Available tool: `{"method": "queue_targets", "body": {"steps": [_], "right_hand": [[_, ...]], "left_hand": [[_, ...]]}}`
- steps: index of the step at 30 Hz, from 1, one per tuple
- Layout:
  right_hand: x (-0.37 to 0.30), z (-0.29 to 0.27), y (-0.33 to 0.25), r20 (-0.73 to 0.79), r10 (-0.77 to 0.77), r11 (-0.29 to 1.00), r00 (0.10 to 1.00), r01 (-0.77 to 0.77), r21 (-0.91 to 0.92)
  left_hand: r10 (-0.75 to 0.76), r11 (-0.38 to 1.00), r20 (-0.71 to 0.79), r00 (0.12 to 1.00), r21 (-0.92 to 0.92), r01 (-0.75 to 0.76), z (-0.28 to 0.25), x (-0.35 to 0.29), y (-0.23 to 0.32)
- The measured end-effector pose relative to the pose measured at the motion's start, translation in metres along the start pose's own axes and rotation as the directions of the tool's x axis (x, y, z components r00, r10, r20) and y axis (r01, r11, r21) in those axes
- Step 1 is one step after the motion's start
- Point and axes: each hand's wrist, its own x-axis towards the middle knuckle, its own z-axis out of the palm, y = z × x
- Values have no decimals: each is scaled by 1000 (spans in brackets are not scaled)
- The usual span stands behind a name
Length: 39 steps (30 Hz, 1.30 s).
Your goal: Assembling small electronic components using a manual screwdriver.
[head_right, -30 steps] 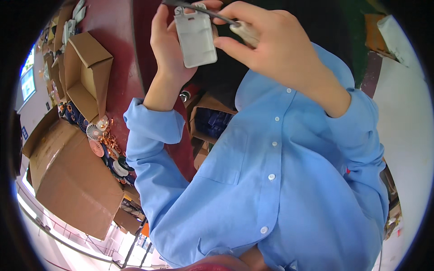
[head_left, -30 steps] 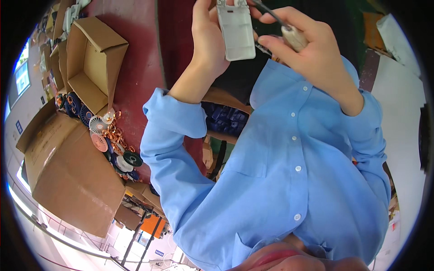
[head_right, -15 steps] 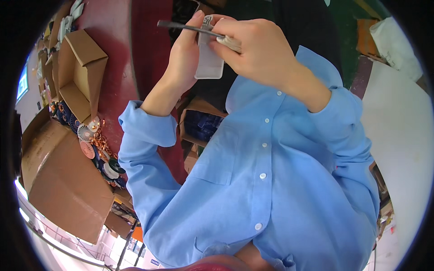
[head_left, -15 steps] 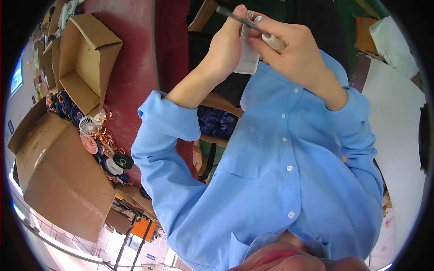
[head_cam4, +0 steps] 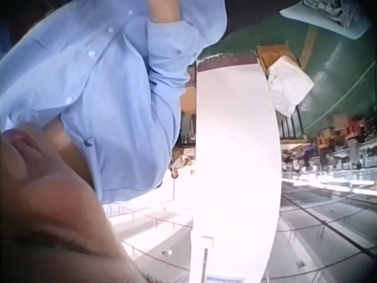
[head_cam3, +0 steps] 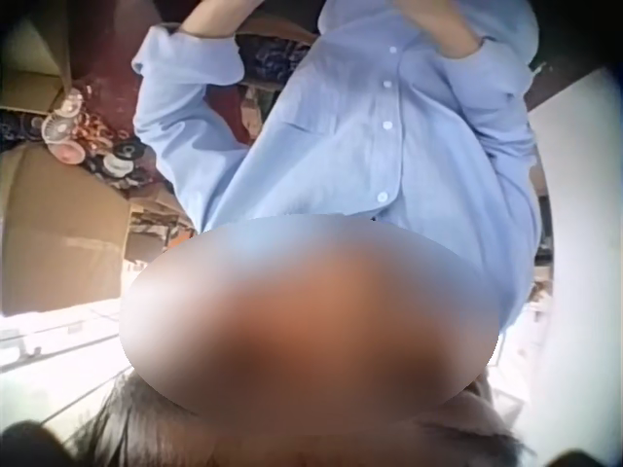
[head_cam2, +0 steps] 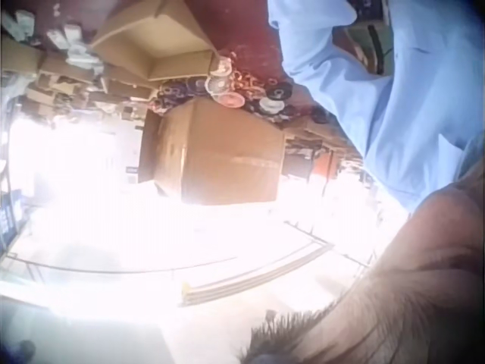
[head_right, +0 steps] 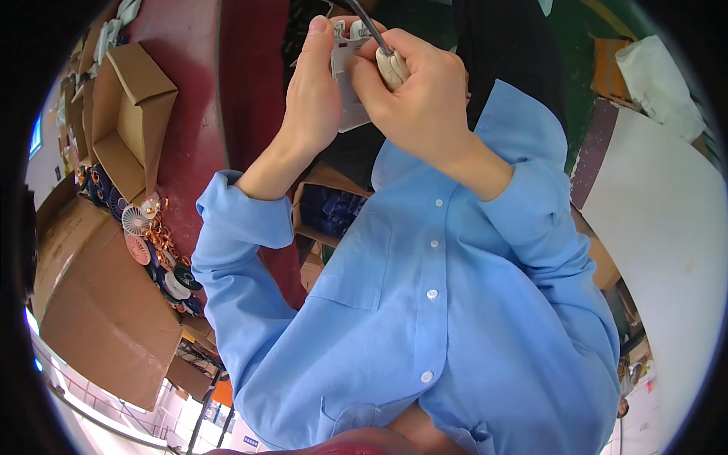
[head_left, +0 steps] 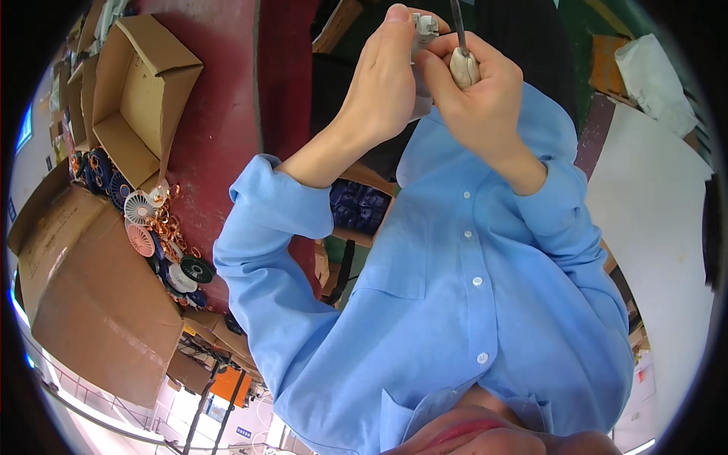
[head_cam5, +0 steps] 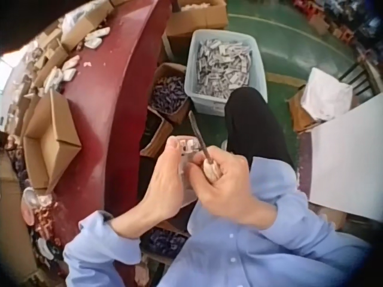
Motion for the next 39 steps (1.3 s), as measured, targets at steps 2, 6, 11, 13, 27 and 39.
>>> {"method": "queue_targets", "body": {"steps": [2,6,11,13,27,39], "right_hand": [[1,5,2,-43,-19,1000,999,20,23],[1,6,2,-90,-23,998,996,27,51],[1,7,-3,-94,11,996,995,-3,89],[1,7,-4,-101,21,995,995,-11,98],[0,6,-1,-122,42,994,992,-28,110],[1,1,-2,-127,32,998,991,-25,56]], "left_hand": [[8,1000,9,1000,5,-8,-1,0,-2],[63,993,17,998,103,-64,-1,-1,2],[62,994,78,995,88,-69,-4,-3,3],[85,989,80,993,114,-93,-4,-3,3],[126,986,36,991,101,-129,1,-4,4],[99,994,73,992,40,-102,0,-1,2]]}}
